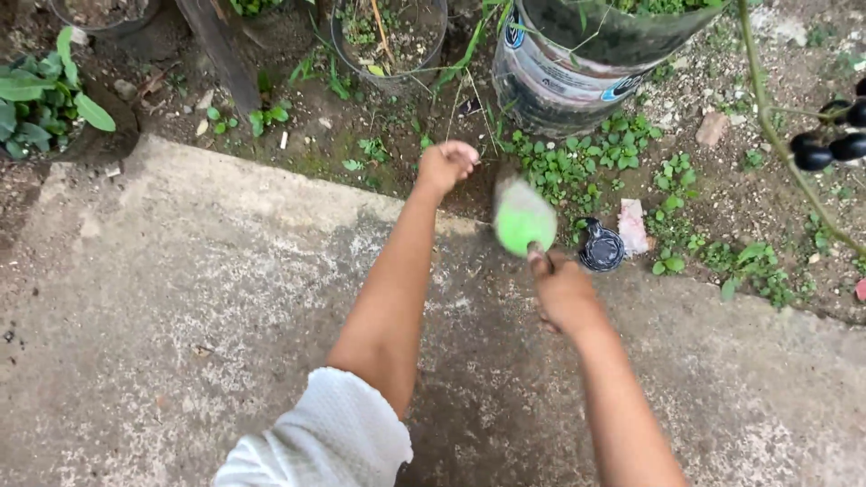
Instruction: Digging and clearing soil in a garden area using a hand trowel.
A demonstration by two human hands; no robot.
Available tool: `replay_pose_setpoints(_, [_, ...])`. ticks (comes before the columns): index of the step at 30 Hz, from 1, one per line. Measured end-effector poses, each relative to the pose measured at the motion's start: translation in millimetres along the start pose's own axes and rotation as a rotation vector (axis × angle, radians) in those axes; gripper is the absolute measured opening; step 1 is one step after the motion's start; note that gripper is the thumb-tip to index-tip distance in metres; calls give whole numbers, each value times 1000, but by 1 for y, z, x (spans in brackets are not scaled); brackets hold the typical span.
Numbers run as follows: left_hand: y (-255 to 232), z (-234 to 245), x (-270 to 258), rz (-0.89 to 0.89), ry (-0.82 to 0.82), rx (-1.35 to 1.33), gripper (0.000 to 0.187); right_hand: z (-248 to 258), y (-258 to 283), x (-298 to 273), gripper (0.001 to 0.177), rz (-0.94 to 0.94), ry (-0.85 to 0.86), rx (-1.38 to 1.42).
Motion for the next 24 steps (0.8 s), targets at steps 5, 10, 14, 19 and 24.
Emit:
replay_pose_setpoints(5, [-61, 31, -31, 28, -174, 372, 38, -31, 24, -13, 52, -234, 322, 214])
replay_pose_setpoints(10, [-79, 42, -73, 196, -151, 702, 43, -96, 20, -23, 55, -275, 303, 392])
replay_pose_setpoints(14, [-79, 40, -76, 198, -99, 804, 38, -93, 13, -26, 57, -215, 227, 467])
replay_pose_setpoints(19, [-69, 44, -93, 198, -77, 859, 39, -86, -10, -10, 55, -268, 237, 455])
replay_pose_setpoints(24, [-47, 43, -68, 230, -5, 1044, 30, -121, 6, 22, 44, -97, -31, 120])
Point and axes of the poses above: each hand's wrist, its own x-axis towards the middle knuckle, its own z-axis out of the back of the hand, y = z × x, the point moved 3 cm from there along x, towards the middle knuckle, and after that the axes turned 7 degrees about x, right-handed, at the moved point
